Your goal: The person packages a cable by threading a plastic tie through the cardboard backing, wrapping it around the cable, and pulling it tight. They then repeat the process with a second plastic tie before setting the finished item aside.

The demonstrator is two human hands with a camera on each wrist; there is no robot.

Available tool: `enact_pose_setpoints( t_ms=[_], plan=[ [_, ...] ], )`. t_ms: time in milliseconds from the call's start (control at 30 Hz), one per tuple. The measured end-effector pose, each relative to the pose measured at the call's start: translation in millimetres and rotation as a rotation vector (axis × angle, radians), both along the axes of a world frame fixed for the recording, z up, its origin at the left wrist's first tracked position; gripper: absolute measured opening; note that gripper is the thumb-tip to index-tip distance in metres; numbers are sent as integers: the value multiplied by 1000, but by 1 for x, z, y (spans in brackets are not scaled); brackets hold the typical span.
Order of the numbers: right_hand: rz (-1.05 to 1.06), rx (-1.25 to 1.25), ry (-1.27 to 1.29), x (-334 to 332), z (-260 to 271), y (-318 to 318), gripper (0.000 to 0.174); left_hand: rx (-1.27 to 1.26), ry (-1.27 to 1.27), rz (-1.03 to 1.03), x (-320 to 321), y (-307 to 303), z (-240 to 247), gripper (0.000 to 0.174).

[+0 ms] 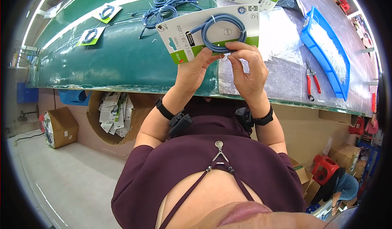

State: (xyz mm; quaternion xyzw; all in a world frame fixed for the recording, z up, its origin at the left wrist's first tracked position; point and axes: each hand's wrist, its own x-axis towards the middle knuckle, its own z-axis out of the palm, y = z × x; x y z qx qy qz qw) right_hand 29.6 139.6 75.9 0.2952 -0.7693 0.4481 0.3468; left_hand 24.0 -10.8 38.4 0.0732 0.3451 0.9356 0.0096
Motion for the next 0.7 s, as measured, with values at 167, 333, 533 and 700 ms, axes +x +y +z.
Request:
enact_pose_setpoints(
  t_ms=[167,333,533,700],
  plan=[
    [40,-96,-151,-1,2,-1,16,-33,3,13,-4,-1,0,29],
    [54,-161,-305,-3,8,-4,12,-15,-29,17,-10,0,-7,28],
    [199,-252,-146,-13,-4,0,12,-4,-28,14,-15,-2,-8,28],
    [169,-22,-154,-14,-7,3,14,2,-25,-2,-17,-3,-11,29]
  ],
)
